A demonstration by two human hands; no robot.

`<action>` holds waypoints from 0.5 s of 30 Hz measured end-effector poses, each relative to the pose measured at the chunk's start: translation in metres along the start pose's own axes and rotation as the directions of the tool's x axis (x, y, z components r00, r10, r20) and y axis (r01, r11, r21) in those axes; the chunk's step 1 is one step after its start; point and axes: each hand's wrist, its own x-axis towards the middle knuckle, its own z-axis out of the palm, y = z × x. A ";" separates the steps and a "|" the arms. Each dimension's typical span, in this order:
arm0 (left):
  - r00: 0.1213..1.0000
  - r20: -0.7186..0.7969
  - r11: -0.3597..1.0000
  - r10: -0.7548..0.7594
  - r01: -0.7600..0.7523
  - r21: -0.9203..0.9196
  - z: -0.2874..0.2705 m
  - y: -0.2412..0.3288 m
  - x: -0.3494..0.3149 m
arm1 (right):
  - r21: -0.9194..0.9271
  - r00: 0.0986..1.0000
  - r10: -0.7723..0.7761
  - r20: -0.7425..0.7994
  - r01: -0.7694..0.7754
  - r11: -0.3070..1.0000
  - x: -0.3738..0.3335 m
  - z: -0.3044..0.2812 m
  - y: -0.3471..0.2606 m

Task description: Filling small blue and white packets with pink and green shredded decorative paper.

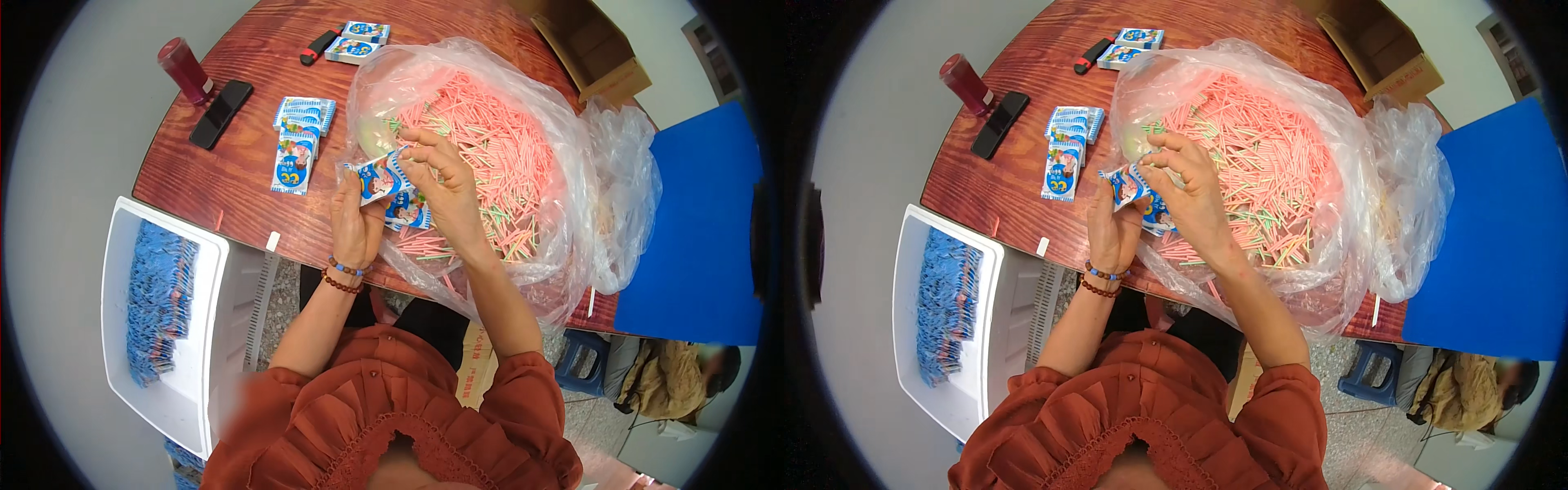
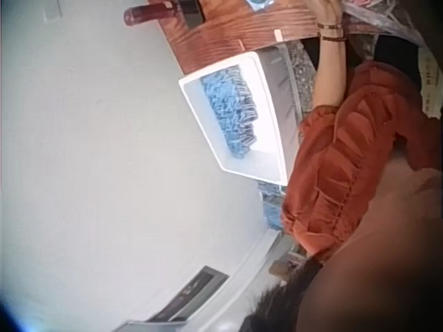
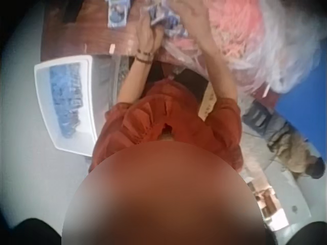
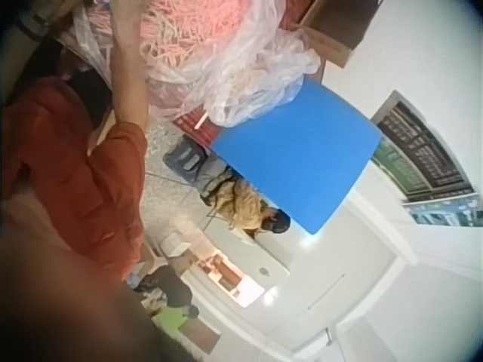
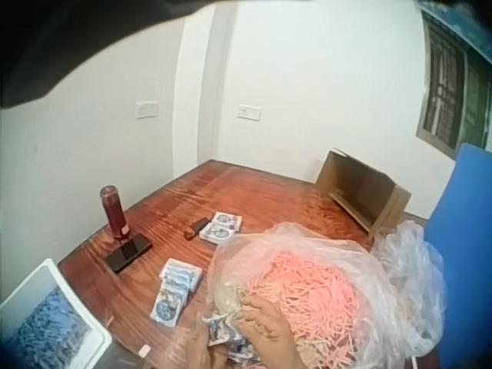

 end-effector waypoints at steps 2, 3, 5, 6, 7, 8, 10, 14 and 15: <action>1.000 -0.005 1.000 0.006 -0.006 -0.021 -0.009 0.004 0.004 | 0.047 0.991 0.063 0.115 -0.069 0.997 0.005 -0.002 -0.010; 1.000 -0.003 0.999 0.004 -0.004 -0.040 -0.012 0.006 0.006 | -0.004 0.996 -0.034 0.077 0.034 0.999 0.010 -0.002 -0.009; 0.999 0.004 0.997 0.049 -0.048 -0.059 -0.012 0.010 0.007 | 0.016 0.986 0.146 0.084 -0.148 0.989 0.008 0.004 -0.012; 0.996 0.016 0.994 0.085 -0.083 -0.076 -0.008 0.012 0.008 | 0.032 0.942 0.325 0.084 -0.328 0.944 0.006 0.007 -0.014; 0.997 -0.036 0.995 0.063 -0.066 -0.080 -0.004 0.016 0.009 | -0.039 0.939 0.324 0.114 -0.322 0.946 0.005 0.016 -0.016; 0.997 -0.040 0.994 0.069 -0.073 -0.085 -0.006 0.018 0.009 | -0.042 0.939 0.323 0.122 -0.320 0.947 0.007 0.020 -0.017; 0.996 -0.023 0.994 0.090 -0.091 -0.063 -0.013 0.023 0.009 | -0.237 0.895 0.391 0.214 -0.340 0.910 0.011 0.029 -0.019; 0.991 -0.013 0.991 0.134 -0.134 -0.009 -0.032 0.044 0.011 | 0.098 0.949 0.261 0.177 -0.281 0.955 0.019 0.051 -0.014; 0.988 -0.060 0.989 0.145 -0.146 -0.011 -0.033 0.048 0.011 | 0.185 0.930 0.321 0.177 -0.352 0.917 0.022 0.058 -0.013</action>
